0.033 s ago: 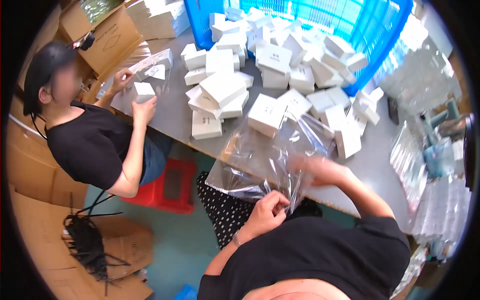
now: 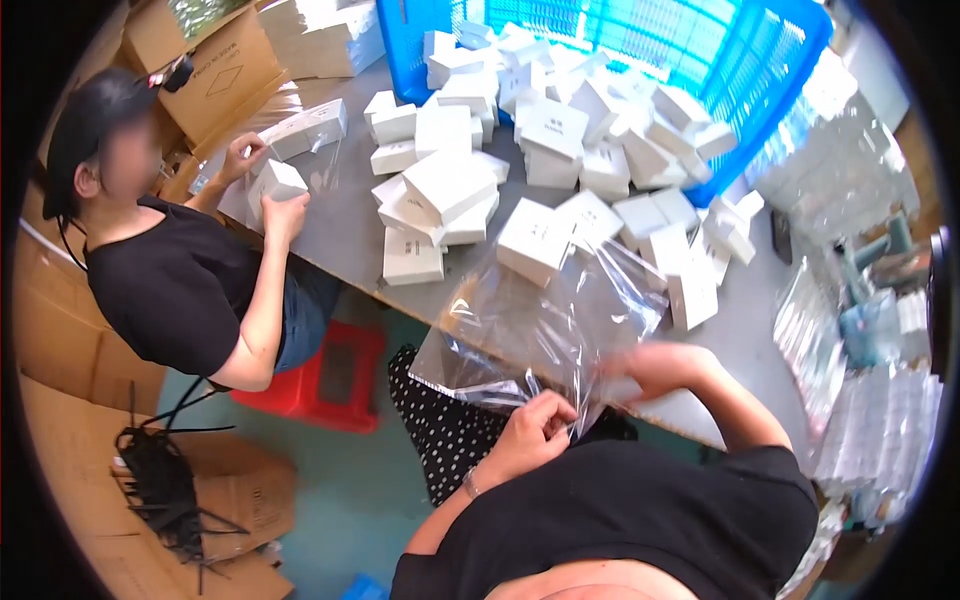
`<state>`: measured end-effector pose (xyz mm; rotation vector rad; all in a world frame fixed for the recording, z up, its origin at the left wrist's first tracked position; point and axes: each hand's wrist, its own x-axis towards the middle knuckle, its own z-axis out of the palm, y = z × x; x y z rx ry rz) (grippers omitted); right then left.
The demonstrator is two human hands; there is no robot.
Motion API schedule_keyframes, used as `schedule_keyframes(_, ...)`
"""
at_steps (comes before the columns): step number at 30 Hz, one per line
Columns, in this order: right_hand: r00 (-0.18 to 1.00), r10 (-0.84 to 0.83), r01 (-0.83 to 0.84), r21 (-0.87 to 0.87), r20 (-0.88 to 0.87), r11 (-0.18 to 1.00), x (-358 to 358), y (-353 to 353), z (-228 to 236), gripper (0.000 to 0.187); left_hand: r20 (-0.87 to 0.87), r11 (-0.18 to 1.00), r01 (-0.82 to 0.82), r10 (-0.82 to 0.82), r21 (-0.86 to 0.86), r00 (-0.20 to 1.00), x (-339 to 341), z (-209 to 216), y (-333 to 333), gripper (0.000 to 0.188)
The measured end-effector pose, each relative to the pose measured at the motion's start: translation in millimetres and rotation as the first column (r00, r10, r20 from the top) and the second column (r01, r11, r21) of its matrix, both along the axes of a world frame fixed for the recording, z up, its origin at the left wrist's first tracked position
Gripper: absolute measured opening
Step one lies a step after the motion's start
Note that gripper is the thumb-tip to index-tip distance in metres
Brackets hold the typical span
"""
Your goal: Placing small white product boxes into clear plastic sleeves and then into larger stacks or boxes.
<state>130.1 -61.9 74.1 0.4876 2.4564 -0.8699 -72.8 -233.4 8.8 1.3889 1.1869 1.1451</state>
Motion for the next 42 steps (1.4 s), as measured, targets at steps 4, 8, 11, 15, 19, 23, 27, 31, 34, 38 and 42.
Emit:
schedule_keyframes(4,0.951,-0.022,-0.135,-0.48,-0.307,0.867,-43.1,37.4,97.4,0.06,0.162,0.989,0.097,-0.078,-0.113,0.984,-7.8,-22.8,3.3,0.016)
schedule_keyframes(8,0.754,-0.01,0.535,0.604,-0.657,0.591,-113.3,164.4,65.6,0.1,0.213,0.96,0.234,-0.199,-0.154,0.957,-15.3,-20.7,18.1,0.016)
schedule_keyframes(11,0.851,-0.047,0.493,0.764,-0.523,0.416,-146.9,271.9,17.8,0.094,0.163,0.939,0.273,-0.241,-0.211,0.957,-21.1,-16.9,24.8,0.018)
schedule_keyframes(15,0.341,-0.516,0.665,-0.186,-0.786,0.723,-176.8,292.2,36.1,0.068,0.257,0.946,0.192,-0.123,-0.262,0.958,-19.6,-22.4,32.8,0.022)
schedule_keyframes(19,0.329,-0.457,0.493,-0.263,-0.826,0.829,-206.6,273.4,25.3,0.064,0.299,0.939,0.187,-0.096,-0.29,0.949,-20.2,-25.0,29.4,0.023)
schedule_keyframes(23,0.16,-0.427,0.522,-0.291,-0.89,0.802,-219.6,273.0,17.1,0.066,0.266,0.96,0.186,-0.127,-0.211,0.956,-15.4,-38.1,26.5,0.02)
schedule_keyframes(27,0.285,-0.277,0.499,-0.105,-0.918,0.86,-236.1,254.1,43.5,0.063,0.258,0.962,0.222,-0.177,-0.157,0.95,-20.3,-35.3,25.0,0.019)
schedule_keyframes(31,0.35,-0.209,0.461,-0.026,-0.913,0.887,-255.5,223.7,56.9,0.061,0.25,0.966,0.201,-0.156,-0.165,0.956,-21.2,-35.5,21.8,0.019)
schedule_keyframes(34,0.382,-0.182,0.486,0.029,-0.906,0.873,-248.8,212.6,58.4,0.061,0.234,0.961,0.229,-0.189,-0.155,0.954,-22.4,-36.3,21.2,0.017)
schedule_keyframes(38,0.341,-0.242,0.55,-0.016,-0.908,0.835,-217.1,203.3,56.9,0.062,0.21,0.944,0.282,-0.245,-0.17,0.947,-23.9,-40.3,18.6,0.013)
schedule_keyframes(42,0.308,-0.256,0.658,0.01,-0.916,0.753,-147.6,188.4,61.9,0.063,0.165,0.933,0.315,-0.288,-0.172,0.943,-27.7,-35.7,20.8,0.015)
